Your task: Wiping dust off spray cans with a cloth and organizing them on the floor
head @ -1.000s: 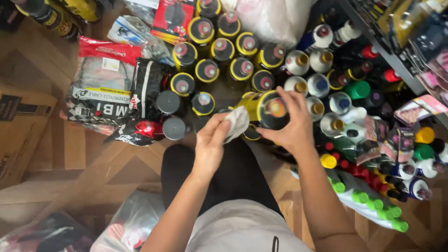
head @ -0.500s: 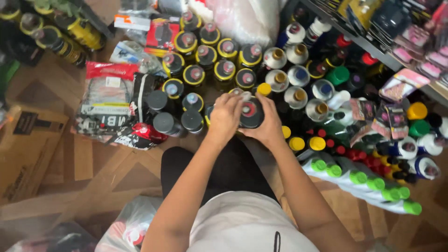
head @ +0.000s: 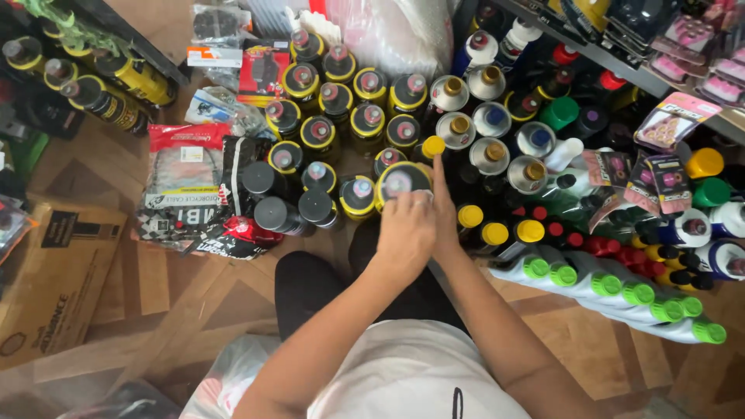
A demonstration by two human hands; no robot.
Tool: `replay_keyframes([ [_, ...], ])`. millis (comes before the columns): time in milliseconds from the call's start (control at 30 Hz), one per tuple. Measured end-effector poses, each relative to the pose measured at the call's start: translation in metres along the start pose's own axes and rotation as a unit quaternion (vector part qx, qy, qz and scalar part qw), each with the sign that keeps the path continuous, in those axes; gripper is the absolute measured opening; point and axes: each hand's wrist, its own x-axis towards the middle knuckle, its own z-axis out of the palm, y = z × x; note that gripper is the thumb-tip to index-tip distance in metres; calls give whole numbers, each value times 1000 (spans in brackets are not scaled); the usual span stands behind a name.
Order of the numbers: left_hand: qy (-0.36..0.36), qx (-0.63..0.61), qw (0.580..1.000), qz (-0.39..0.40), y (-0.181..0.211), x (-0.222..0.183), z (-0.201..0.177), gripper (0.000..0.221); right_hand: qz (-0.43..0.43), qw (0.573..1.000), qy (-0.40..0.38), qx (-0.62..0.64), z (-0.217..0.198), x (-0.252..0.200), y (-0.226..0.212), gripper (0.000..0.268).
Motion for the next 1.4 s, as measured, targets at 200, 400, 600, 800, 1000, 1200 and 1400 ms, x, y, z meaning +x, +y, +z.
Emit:
replay_keyframes([
  [200, -171, 105, 980, 5, 9, 54, 35, 61, 1, 999, -28, 23, 4, 8, 0, 108],
  [400, -80, 57, 994, -41, -30, 77, 73, 15, 22, 1000, -10, 18, -4, 9, -5, 131],
  [600, -272, -23, 948, -163, -67, 99, 40, 22, 29, 999, 7, -21, -4, 4, -23, 149],
  [800, -384, -142, 854, -321, -115, 71, 64, 24, -45, 998, 16, -30, 0, 10, -9, 151],
  [1000, -196, -127, 925, -301, -88, 62, -12, 15, -38, 999, 9, -33, -7, 15, -11, 146],
  [1200, -39, -149, 987, -38, -66, 14, -42, 22, -12, 990, -52, -134, -10, 18, -26, 138],
  [1400, -34, -153, 977, -144, -66, -16, -46, 24, -113, 985, 18, -128, -5, 16, -9, 124],
])
